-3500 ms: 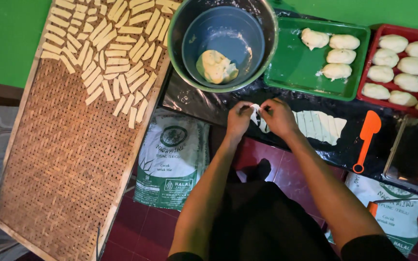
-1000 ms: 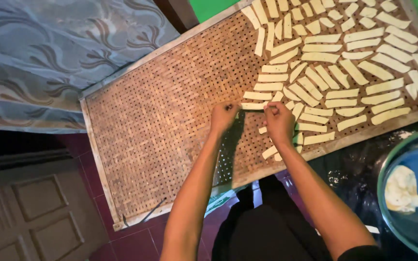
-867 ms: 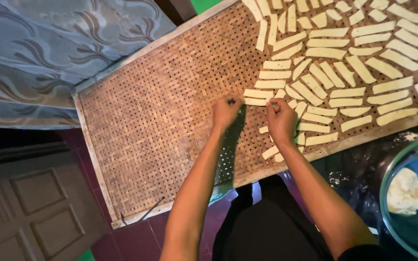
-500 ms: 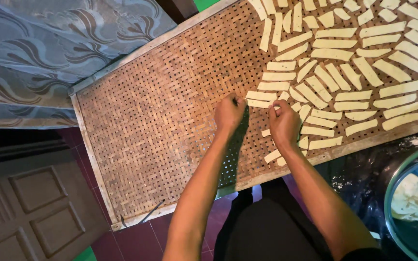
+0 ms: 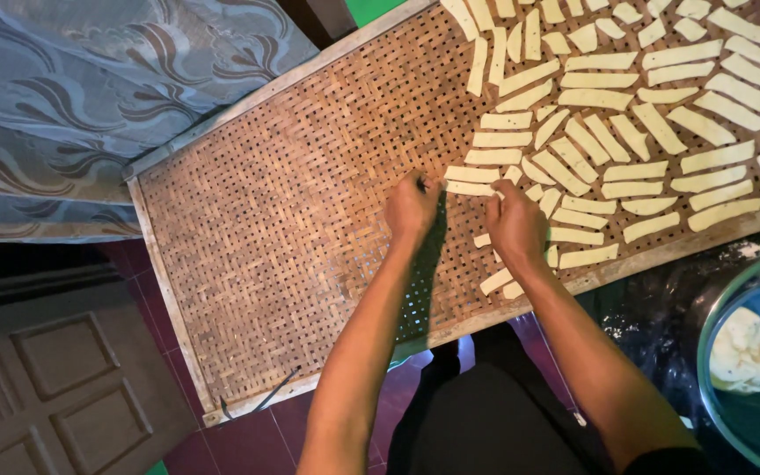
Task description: Cutting dough into strips, arranging them on a drying rack, and processing dough balls through a manual pasta machine.
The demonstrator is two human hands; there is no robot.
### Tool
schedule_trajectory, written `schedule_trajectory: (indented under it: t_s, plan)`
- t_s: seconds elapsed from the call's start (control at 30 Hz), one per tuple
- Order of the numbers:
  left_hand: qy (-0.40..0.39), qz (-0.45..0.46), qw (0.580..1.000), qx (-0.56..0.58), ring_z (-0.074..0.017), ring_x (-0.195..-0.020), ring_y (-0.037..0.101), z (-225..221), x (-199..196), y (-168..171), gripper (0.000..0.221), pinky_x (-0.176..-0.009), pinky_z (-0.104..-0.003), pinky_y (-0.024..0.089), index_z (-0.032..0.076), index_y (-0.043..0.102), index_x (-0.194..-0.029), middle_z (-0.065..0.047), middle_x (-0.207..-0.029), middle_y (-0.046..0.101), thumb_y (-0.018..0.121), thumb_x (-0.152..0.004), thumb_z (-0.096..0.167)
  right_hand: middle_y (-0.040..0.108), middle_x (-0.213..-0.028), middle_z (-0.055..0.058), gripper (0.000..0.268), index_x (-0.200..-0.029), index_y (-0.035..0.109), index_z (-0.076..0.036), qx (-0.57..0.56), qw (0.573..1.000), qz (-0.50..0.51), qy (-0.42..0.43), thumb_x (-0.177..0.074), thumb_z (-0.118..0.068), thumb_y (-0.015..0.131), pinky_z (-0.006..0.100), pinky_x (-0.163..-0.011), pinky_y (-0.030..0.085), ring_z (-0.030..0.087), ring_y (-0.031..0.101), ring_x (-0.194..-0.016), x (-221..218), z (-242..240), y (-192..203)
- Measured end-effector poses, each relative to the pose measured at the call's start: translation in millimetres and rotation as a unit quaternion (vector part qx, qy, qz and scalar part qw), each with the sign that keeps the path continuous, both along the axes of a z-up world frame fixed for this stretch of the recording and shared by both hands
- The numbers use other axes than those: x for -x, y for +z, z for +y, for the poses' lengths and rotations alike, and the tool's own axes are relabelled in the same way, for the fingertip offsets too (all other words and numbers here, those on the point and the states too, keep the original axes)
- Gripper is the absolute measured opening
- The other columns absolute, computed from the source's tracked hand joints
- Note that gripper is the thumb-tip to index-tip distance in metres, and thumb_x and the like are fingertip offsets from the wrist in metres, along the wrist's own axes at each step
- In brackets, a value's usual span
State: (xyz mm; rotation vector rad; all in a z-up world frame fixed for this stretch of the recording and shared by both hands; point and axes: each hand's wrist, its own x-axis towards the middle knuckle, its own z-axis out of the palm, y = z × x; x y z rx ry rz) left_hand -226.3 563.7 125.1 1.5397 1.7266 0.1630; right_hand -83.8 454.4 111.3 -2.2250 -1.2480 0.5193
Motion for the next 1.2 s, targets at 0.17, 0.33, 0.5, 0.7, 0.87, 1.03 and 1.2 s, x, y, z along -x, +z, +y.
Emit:
schedule_trajectory:
  t_s: [0.17,0.33,0.5,0.7,0.87,1.03,1.2]
  plan:
    - [0.053,-0.089,0.994,-0.028,-0.0460,-0.107,0.069,-18,11,14,0.025,-0.094,-0.056,0.055,0.011,0.074,-0.098,-0.023,-0.099,0.076,0.059,-0.091,0.029,0.064,-0.071,0.013,0.021,-0.112,0.072,-0.013,-0.113,0.989,0.089,-0.042,-0.095,-0.008,0.061,0.047,-0.064,0.054,0.037,0.068,-0.071,1,-17,9]
    - [0.131,-0.283,0.950,-0.008,-0.0381,-0.112,0.068,-68,15,4,0.031,-0.095,-0.045,0.056,0.009,0.079,-0.111,-0.023,-0.113,0.073,0.076,-0.081,0.015,0.076,-0.089,0.004,0.022,-0.121,0.071,-0.024,-0.021,0.959,0.270,-0.080,-0.101,-0.030,0.064,0.039,-0.073,0.058,0.024,0.074,-0.084,41,-46,31]
    - [0.335,-0.543,0.751,0.168,-0.0375,-0.114,0.068,-93,13,-8,0.051,-0.095,-0.042,0.059,-0.012,0.051,-0.139,-0.024,-0.127,0.054,0.064,-0.090,-0.004,0.071,-0.103,0.023,0.028,-0.121,0.064,0.004,-0.063,0.854,0.500,-0.128,-0.096,-0.008,0.067,0.030,-0.070,0.063,0.021,0.072,-0.080,57,-62,10]
    - [0.345,-0.481,0.800,0.097,-0.0267,-0.094,0.071,-89,16,-29,0.026,-0.077,-0.040,0.067,0.005,0.068,-0.114,-0.009,-0.106,0.063,0.071,-0.088,0.004,0.074,-0.093,0.014,0.019,-0.110,0.071,0.000,-0.069,0.884,0.448,-0.117,-0.092,-0.003,0.065,0.023,-0.063,0.059,0.014,0.069,-0.070,41,-58,16]
    - [0.267,-0.407,0.874,0.009,-0.0185,-0.083,0.069,-72,23,-59,0.027,-0.070,-0.034,0.066,0.007,0.073,-0.107,-0.010,-0.092,0.071,0.075,-0.081,0.000,0.074,-0.091,0.012,0.014,-0.107,0.073,-0.011,-0.057,0.948,0.306,-0.064,-0.095,-0.011,0.067,0.032,-0.067,0.058,0.020,0.072,-0.076,24,-36,17]
    - [0.206,-0.324,0.922,-0.053,-0.0116,-0.079,0.068,-54,22,-70,0.025,-0.071,-0.028,0.060,0.013,0.079,-0.099,-0.006,-0.085,0.077,0.080,-0.075,0.005,0.074,-0.094,0.007,0.013,-0.103,0.074,-0.017,-0.033,0.978,0.205,-0.028,-0.092,-0.013,0.070,0.033,-0.074,0.057,0.020,0.074,-0.086,11,-9,-4]
    - [0.169,-0.248,0.951,-0.077,-0.0034,-0.067,0.061,-41,18,-70,0.023,-0.070,-0.023,0.056,0.016,0.081,-0.095,0.001,-0.077,0.074,0.078,-0.074,0.009,0.072,-0.085,0.011,0.008,-0.099,0.068,-0.012,-0.037,0.993,0.106,0.046,-0.091,-0.013,0.069,0.045,-0.070,0.056,0.032,0.071,-0.079,9,5,-1]
